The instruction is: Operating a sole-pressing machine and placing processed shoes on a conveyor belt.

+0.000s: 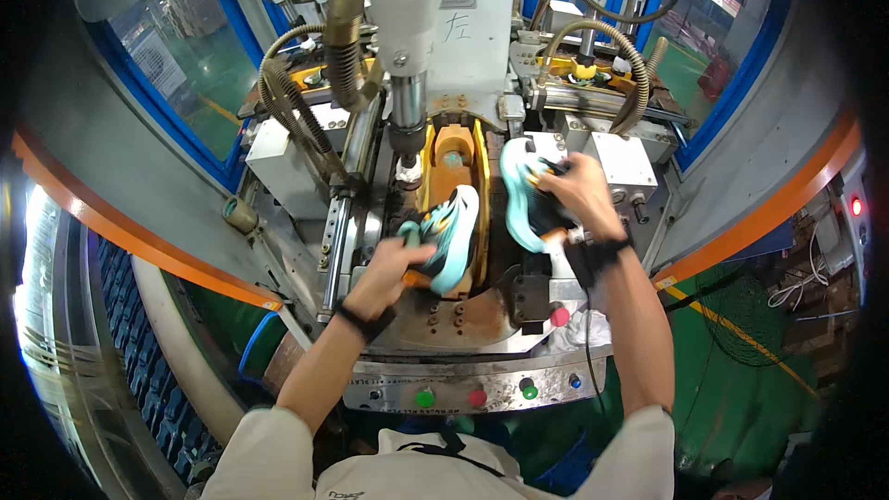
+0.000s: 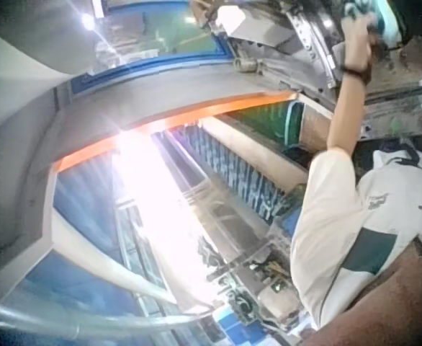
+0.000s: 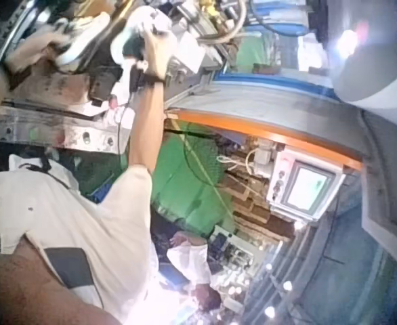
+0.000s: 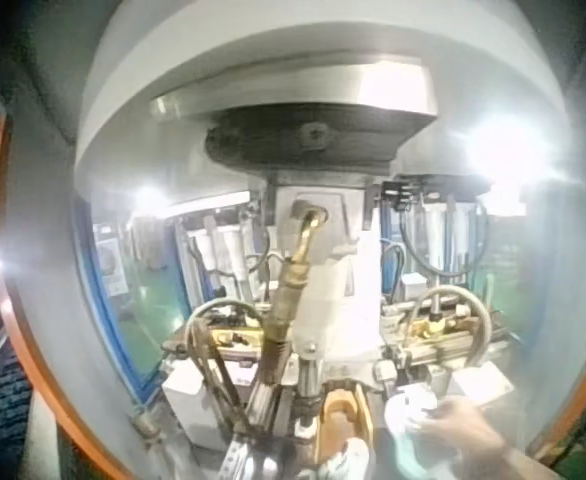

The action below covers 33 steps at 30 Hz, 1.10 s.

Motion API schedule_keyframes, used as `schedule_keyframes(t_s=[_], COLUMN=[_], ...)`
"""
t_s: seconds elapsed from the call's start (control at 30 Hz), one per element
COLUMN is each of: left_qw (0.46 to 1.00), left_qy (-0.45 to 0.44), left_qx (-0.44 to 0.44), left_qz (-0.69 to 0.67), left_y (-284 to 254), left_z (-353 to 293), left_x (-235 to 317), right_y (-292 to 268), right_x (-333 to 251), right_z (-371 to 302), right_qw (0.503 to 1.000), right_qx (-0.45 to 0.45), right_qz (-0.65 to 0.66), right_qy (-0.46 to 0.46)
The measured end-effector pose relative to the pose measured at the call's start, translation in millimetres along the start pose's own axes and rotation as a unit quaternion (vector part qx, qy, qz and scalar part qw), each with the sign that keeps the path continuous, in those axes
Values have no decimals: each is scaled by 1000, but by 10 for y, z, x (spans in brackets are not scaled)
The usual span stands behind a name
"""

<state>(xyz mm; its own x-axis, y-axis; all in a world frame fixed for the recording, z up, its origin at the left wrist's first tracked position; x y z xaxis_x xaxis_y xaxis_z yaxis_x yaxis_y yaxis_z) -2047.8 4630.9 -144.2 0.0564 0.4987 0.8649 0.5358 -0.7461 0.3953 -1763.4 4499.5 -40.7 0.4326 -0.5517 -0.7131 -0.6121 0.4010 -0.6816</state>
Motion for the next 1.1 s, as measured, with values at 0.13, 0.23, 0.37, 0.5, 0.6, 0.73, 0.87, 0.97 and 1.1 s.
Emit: schedule_keyframes(t_s=[0.13,0.23,0.37,0.5,0.6,0.73,0.87,0.97,1.1], left_qw=[993,968,941,888,865,830,813,791,755], left_qy=[-19,-92,-2,100,32,11,107,93,31], left_qx=[66,176,336,447,499,555,550,595,627], left_qz=[99,155,39,-38,-30,-55,-154,-108,-189], left_y=[-81,-254,-157,-89,28,203,190,438,671], left_z=[-1525,-2584,-3459,-4049,-4272,-4580,-4742,-4982,-5242], left_x=[181,132,-45,-542,-902,-1225,-1912,-2291,-2806], right_y=[1060,1735,2301,2578,2398,2209,3078,3941,4404], right_x=[-261,-481,-252,-315,-146,-1048,-621,196,703], right_z=[842,1003,1121,1255,1187,-898,-2466,-2712,-2536], right_qw=[992,975,965,952,943,945,874,793,769], right_qx=[-65,3,69,134,49,-97,-265,-256,-327], right_qz=[-108,-219,-245,-265,-318,31,-39,-64,-152], right_qy=[7,-40,-60,-73,-86,-310,-405,-549,-527])
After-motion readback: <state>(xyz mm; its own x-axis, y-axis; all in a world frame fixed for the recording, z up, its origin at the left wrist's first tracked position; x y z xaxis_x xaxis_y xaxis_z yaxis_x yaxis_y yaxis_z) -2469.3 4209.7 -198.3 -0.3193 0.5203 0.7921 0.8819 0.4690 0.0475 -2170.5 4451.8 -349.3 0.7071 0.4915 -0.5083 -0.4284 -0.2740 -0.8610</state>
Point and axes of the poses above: each hand's wrist, its own z-axis towards the middle knuckle, its own y-axis out of the palm, x = y × z, the point moved 6 cm from there along z, towards the middle knuckle, and after that the axes turned 11 degrees about -x, right-handed, at the moved point
